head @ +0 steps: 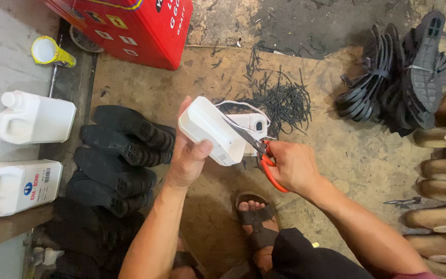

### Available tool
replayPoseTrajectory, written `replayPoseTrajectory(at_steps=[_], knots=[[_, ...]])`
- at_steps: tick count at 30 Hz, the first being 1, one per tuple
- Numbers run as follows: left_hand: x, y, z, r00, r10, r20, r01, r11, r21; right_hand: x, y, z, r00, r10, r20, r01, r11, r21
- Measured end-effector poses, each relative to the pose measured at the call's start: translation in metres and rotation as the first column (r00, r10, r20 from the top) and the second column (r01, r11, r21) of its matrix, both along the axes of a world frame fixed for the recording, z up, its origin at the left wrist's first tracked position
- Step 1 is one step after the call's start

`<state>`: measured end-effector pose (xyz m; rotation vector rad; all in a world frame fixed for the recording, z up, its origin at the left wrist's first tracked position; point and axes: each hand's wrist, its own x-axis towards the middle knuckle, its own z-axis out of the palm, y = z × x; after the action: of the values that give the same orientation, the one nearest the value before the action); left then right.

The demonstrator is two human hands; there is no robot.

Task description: The person cuts a white plastic container with scissors, pours a yellow liquid into it, and uses a brush to apply the liquid to the soles of several black sandals. The sandals are handled one at a time and placed on a red box during application.

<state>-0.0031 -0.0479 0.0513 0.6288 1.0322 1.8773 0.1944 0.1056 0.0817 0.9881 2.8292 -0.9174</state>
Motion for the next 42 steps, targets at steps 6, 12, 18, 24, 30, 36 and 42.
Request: replayPoseTrajectory(at_steps=[6, 12, 18, 24, 30, 36, 42], knots=[[0.011, 0.002, -0.001, 0.993, -0.036, -0.115, 0.031, 0.999, -0.045, -0.007, 0.001, 0.011, 0.972, 0.096, -0.213, -0.071, 0.990, 0.120], [0.010, 0.000, -0.004, 0.997, -0.031, -0.074, 0.026, 0.998, -0.064, 0.000, 0.003, -0.009, 0.999, 0.003, -0.039, -0.002, 1.000, 0.029], [0.011, 0.000, -0.002, 0.994, -0.055, -0.091, 0.050, 0.997, -0.052, 0.002, 0.004, -0.010, 0.995, 0.006, -0.100, -0.005, 1.000, 0.011], [0.023, 0.003, -0.004, 0.991, -0.130, -0.024, 0.129, 0.990, -0.054, -0.002, 0.003, -0.001, 0.993, -0.015, -0.119, 0.013, 1.000, -0.017], [0.022, 0.002, -0.006, 0.996, -0.090, 0.006, 0.090, 0.995, -0.048, 0.004, 0.004, -0.013, 0.989, -0.028, -0.148, 0.022, 0.999, -0.040], [0.021, 0.003, -0.002, 0.994, -0.100, 0.043, 0.101, 0.994, -0.029, -0.001, 0.007, -0.011, 0.991, 0.004, -0.135, -0.003, 1.000, 0.010], [0.028, 0.002, 0.001, 0.985, -0.143, 0.100, 0.151, 0.985, -0.082, -0.006, 0.006, 0.000, 0.992, -0.058, -0.109, 0.051, 0.996, -0.068]])
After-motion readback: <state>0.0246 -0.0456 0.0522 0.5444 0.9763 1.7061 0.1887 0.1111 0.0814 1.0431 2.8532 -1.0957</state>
